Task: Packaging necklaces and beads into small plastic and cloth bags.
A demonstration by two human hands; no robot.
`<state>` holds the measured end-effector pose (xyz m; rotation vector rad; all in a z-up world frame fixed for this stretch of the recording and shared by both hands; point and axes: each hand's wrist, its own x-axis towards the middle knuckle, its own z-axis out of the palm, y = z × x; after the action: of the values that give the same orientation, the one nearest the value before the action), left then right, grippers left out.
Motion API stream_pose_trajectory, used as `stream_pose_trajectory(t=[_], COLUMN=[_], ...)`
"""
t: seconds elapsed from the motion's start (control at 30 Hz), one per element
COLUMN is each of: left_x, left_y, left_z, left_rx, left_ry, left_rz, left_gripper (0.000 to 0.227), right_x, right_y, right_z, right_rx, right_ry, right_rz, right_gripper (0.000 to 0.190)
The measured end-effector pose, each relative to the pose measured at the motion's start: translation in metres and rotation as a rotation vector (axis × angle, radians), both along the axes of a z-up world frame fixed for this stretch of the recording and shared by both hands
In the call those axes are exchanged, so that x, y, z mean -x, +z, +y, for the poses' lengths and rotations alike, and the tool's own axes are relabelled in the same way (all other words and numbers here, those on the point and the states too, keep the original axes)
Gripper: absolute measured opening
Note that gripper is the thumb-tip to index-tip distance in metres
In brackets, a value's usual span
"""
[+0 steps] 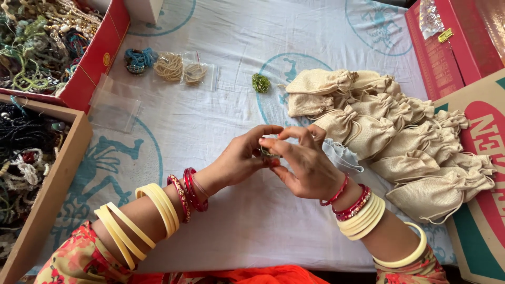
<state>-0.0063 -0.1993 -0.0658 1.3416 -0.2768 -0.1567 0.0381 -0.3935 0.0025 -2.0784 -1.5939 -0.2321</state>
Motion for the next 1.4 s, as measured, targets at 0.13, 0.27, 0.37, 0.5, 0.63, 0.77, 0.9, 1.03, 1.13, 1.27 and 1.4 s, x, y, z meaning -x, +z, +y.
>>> stream_pose_trajectory(t=[0.13, 0.27, 0.37, 0.5, 0.63, 0.77, 0.9, 1.03, 1.13, 1.27, 1.4], left_x=[0.002, 0.004, -0.002, -0.004, -0.002, 0.006, 0.006, 0.012, 0.013, 0.016, 0.014], left_y=[0.009, 0.013, -0.023, -0.020, 0.001, 0.027, -0.002, 0.013, 0.019, 0.030, 0.024], left_z=[0.002, 0.002, -0.003, 0.000, 0.000, -0.002, -0.003, -0.001, 0.000, -0.002, -0.002], left_rx=[-0.062, -0.064, 0.165, 0.012, -0.045, -0.440, -0.586, -0.554, -0.518, -0.524, -0.566], left_ry=[-0.014, -0.080, -0.108, -0.039, 0.001, 0.147, 0.290, 0.295, 0.276, 0.224, 0.226], left_rz=[-0.032, -0.069, -0.025, -0.073, -0.044, -0.222, -0.442, -0.458, -0.344, -0.273, -0.287], left_gripper=[0.063, 0.053, 0.037, 0.032, 0.032, 0.034, 0.034, 0.028, 0.028, 0.029, 0.031], right_x=[0.000, -0.003, 0.001, 0.005, -0.003, -0.004, 0.004, 0.006, 0.007, 0.006, 0.005], right_y=[-0.011, -0.028, -0.027, -0.013, 0.006, 0.025, 0.014, 0.001, 0.001, -0.004, -0.003], right_z=[-0.004, -0.004, -0.002, -0.002, -0.011, -0.015, 0.002, 0.002, 0.001, -0.002, -0.004], right_rx=[-0.014, -0.249, -0.225, -0.230, -0.436, -0.293, -0.088, -0.174, -0.238, -0.294, -0.239], right_ry=[-0.044, -0.197, -0.142, -0.126, -0.208, -0.243, -0.101, -0.132, -0.176, -0.228, -0.238], right_rz=[-0.210, -0.127, 0.007, -0.010, -0.017, -0.054, -0.086, 0.040, 0.029, 0.025, 0.087], right_gripper=[0.058, 0.039, 0.039, 0.036, 0.049, 0.050, 0.050, 0.036, 0.024, 0.016, 0.015])
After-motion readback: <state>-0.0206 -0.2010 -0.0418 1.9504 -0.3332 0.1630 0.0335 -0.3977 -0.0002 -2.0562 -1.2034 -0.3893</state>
